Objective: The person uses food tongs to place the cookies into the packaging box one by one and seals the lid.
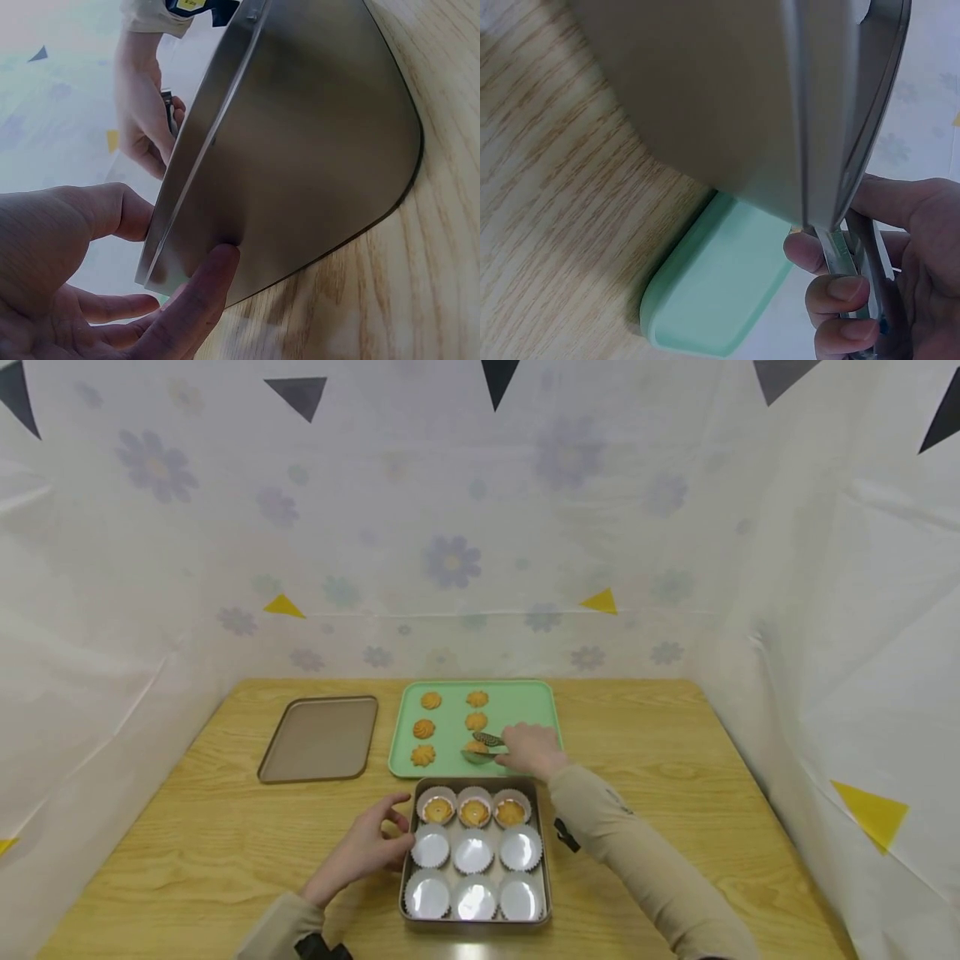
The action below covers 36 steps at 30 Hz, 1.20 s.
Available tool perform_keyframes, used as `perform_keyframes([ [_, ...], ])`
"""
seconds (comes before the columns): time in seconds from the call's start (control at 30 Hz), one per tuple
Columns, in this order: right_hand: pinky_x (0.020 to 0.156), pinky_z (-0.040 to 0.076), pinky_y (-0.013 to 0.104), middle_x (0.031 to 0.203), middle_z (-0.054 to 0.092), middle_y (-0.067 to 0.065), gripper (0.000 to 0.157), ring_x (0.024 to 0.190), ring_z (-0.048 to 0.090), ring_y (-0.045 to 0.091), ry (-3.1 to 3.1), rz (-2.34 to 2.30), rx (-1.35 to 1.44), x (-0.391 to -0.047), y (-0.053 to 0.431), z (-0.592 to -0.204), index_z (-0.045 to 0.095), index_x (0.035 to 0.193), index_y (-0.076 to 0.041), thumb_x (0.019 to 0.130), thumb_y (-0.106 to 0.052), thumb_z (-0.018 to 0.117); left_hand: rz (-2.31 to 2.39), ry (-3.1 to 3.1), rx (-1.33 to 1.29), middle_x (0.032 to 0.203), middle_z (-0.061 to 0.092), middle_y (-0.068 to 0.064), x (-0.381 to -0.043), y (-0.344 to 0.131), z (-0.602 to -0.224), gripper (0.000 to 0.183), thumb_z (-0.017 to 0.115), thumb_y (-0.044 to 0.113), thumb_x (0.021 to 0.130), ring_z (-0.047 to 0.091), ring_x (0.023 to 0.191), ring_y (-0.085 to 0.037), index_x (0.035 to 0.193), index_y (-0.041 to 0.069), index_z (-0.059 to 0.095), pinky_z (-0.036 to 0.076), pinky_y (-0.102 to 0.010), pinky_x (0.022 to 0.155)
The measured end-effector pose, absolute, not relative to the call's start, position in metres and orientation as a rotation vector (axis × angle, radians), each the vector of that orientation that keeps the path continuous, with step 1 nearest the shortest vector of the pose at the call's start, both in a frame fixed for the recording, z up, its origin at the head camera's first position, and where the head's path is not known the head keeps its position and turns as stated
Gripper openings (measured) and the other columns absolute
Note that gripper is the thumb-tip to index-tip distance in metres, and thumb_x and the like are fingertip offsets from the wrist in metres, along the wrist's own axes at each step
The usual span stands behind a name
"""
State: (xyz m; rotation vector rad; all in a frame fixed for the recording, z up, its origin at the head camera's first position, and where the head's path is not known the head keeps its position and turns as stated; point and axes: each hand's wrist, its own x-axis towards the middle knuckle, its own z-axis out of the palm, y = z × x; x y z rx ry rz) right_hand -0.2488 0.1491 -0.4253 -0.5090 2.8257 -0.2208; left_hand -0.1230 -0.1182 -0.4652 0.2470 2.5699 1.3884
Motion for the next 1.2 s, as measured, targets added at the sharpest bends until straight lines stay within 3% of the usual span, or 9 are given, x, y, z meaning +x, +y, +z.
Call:
perform_keyframes([
  [0.33, 0.056, 0.044, 0.032, 0.094, 0.07, 0.006, 0.028, 0.069, 0.055, 0.017, 2.862, -0.201, -0.541, -0.247, 0.154, -0.426, 0.069, 0.099, -0.008, 0.095, -0.036, 0.068, 1.412, 2.548, 0.236, 0.098, 0.064, -0.014, -0.122, -0.118, -0.465, 0.069, 0.069, 0.007, 0.081, 0.057, 0.063, -0.012, 0.143, -0.007, 0.043, 0.048, -0.022, 0.057],
  [0.7, 0.051, 0.032, 0.029, 0.074, 0.058, 0.0, 0.029, 0.061, 0.041, 0.014, 2.857, -0.223, -0.552, -0.247, 0.159, -0.429, 0.058, 0.078, -0.013, 0.094, -0.035, 0.069, 1.429, 2.539, 0.237, 0.099, 0.064, -0.015, -0.123, -0.118, -0.467, 0.069, 0.068, 0.007, 0.081, 0.059, 0.063, -0.011, 0.144, -0.007, 0.043, 0.052, -0.023, 0.059],
  [1.2, 0.053, 0.041, 0.029, 0.086, 0.067, 0.002, 0.023, 0.065, 0.053, 0.016, 2.868, -0.242, -0.555, -0.245, 0.162, -0.427, 0.066, 0.088, -0.012, 0.094, -0.034, 0.068, 1.432, 2.538, 0.237, 0.098, 0.064, -0.015, -0.123, -0.118, -0.466, 0.068, 0.067, 0.007, 0.081, 0.06, 0.063, -0.011, 0.143, -0.007, 0.043, 0.052, -0.023, 0.059],
])
